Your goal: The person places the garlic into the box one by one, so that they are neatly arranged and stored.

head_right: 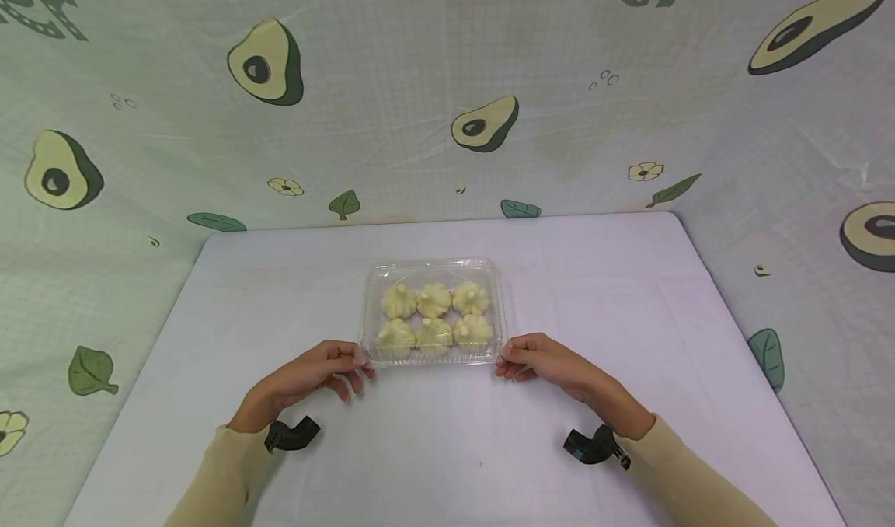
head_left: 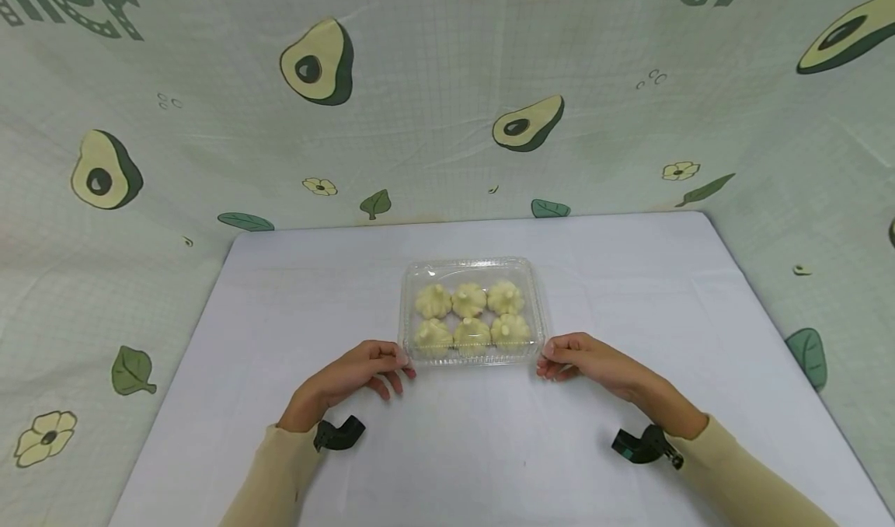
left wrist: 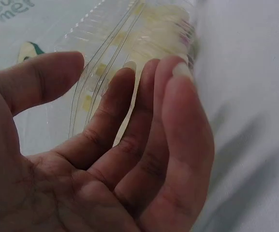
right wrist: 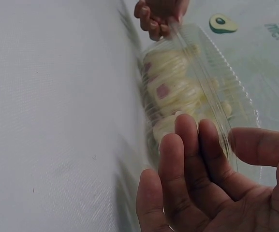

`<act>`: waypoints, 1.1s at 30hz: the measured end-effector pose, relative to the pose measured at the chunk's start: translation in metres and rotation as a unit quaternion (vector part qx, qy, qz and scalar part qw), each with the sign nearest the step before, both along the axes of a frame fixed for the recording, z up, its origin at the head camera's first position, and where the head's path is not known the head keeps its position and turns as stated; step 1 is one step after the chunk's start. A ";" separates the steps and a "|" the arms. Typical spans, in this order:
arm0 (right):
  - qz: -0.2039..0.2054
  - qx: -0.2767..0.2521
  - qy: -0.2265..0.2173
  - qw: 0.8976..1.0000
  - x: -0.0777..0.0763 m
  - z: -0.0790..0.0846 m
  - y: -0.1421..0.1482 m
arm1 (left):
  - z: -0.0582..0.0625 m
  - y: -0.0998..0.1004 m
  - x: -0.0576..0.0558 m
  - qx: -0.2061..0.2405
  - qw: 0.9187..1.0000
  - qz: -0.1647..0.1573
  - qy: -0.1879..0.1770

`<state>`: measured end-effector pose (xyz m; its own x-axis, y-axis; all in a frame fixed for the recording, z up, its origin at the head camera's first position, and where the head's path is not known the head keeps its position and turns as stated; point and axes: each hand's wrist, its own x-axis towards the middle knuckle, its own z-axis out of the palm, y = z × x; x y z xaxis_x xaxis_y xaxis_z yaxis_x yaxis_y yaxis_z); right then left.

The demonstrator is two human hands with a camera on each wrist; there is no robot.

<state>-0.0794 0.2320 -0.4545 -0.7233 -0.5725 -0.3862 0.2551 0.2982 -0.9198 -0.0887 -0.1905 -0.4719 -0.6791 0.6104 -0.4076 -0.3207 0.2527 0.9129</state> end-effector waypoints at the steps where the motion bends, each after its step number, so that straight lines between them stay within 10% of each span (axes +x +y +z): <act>1: 0.000 0.000 0.000 1.000 0.000 0.000 0.000 | 0.000 0.001 0.000 -0.003 1.000 0.000 0.000; 33: -0.058 0.043 0.050 0.996 -0.004 0.003 -0.003 | 0.004 0.023 -0.008 -0.054 0.993 0.086 0.056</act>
